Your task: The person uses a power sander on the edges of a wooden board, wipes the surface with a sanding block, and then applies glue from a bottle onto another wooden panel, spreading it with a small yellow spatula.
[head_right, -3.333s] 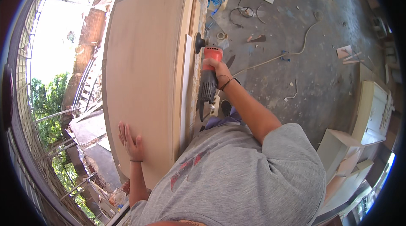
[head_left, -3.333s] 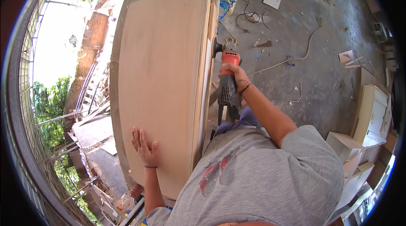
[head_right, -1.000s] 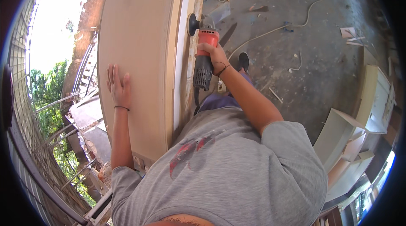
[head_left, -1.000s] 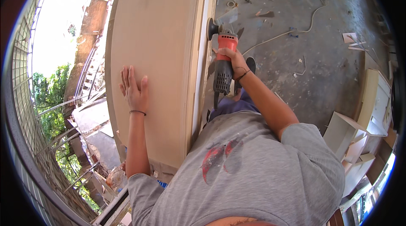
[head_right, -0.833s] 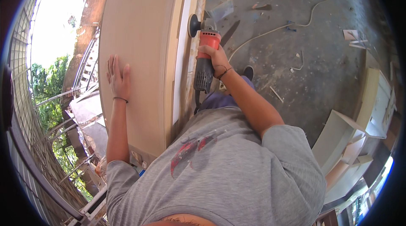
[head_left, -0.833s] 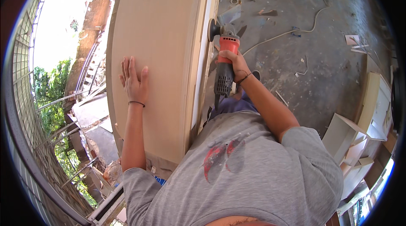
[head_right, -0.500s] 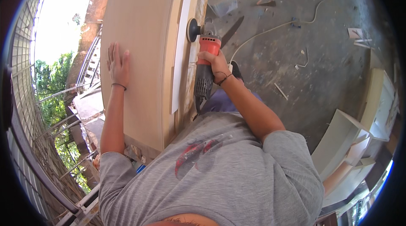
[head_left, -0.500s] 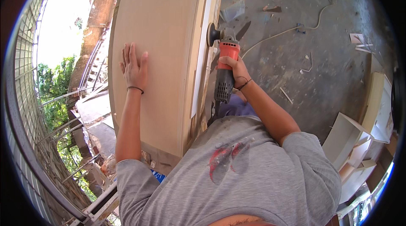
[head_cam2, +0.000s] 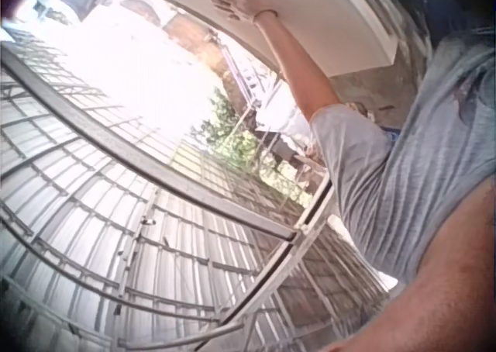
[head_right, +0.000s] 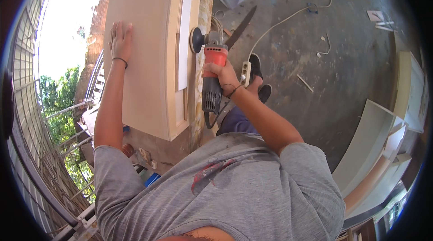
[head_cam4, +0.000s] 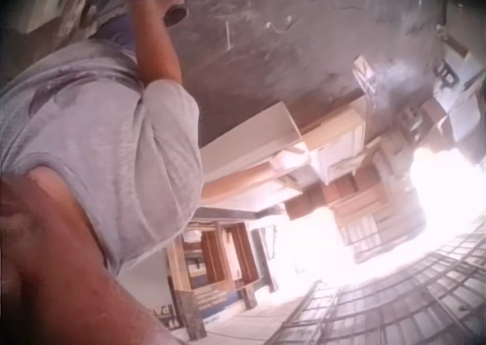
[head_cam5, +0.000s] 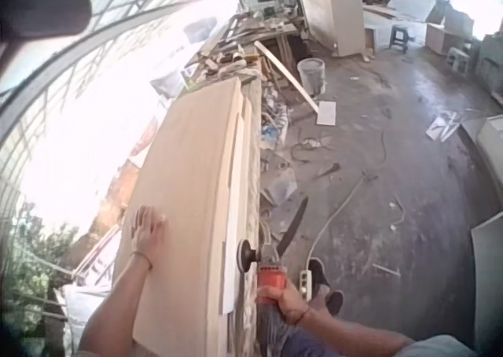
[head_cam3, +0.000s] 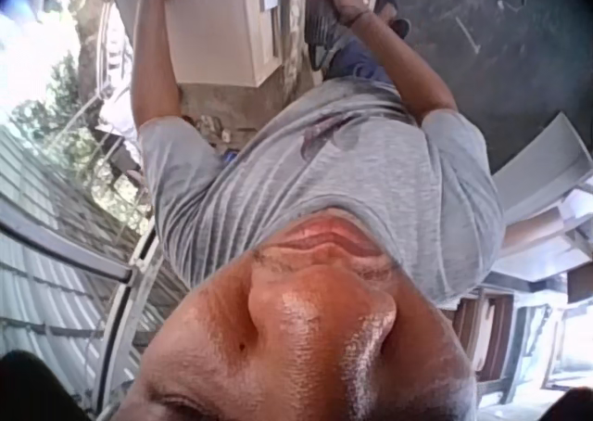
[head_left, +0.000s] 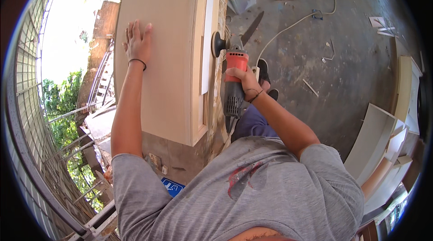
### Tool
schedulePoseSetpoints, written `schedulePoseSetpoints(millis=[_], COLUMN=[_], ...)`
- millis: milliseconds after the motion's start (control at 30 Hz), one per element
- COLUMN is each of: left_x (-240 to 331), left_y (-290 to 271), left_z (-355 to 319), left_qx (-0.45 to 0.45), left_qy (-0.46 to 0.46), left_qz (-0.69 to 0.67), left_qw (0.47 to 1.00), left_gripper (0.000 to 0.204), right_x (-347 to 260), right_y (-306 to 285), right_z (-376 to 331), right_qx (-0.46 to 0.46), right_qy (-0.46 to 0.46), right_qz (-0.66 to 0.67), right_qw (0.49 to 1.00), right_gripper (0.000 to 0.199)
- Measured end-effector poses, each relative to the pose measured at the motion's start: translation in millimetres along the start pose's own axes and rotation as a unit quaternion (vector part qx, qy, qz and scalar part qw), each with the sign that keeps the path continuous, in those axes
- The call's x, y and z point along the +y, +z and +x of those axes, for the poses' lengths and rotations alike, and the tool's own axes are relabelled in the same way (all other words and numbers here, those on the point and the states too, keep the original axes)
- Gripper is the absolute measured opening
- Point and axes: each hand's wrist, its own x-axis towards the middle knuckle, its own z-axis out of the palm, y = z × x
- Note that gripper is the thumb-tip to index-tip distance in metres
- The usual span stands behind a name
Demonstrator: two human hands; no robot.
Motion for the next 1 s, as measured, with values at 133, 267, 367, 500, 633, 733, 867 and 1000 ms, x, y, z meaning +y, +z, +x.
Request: schedulePoseSetpoints(millis=[133, 267, 367, 500, 633, 733, 867, 1000], left_x=[3, -27, -11, 5, 8, -4, -36, -67], left_y=[3, 17, 16, 6, -5, -17, -32, -40], left_z=[5, 12, 8, -15, -80, -134, -183, -206], left_qx=[0.000, 0.016, 0.006, 0.024, 0.045, 0.008, 0.009, 0.012], left_qy=[0.001, 0.024, 0.018, 0.033, 0.028, 0.036, -0.066, -0.165], left_qz=[-0.004, 0.015, 0.018, -0.054, -0.067, -0.061, -0.024, 0.006], left_qw=[1.000, 0.999, 1.000, 0.998, 0.996, 0.997, 0.998, 0.986], left_gripper=[0.074, 0.074, 0.070, 0.061, 0.061, 0.062, 0.063, 0.066], right_x=[28, 48, 39, -6, -47, -76, -115, -161], right_y=[-6, -16, -39, -60, -100, -116, -136, -150], right_z=[-22, -49, -59, -84, -88, -89, -75, -54], right_qx=[0.000, -0.010, -0.020, 0.008, 0.091, 0.101, 0.065, 0.044], right_qy=[-0.039, -0.037, -0.046, -0.041, -0.110, -0.168, -0.184, -0.188], right_qz=[-0.006, -0.031, -0.028, 0.000, 0.021, 0.027, 0.023, -0.020], right_qw=[0.999, 0.999, 0.998, 0.999, 0.990, 0.980, 0.981, 0.981], right_gripper=[0.041, 0.042, 0.039, 0.036, 0.039, 0.042, 0.045, 0.047])
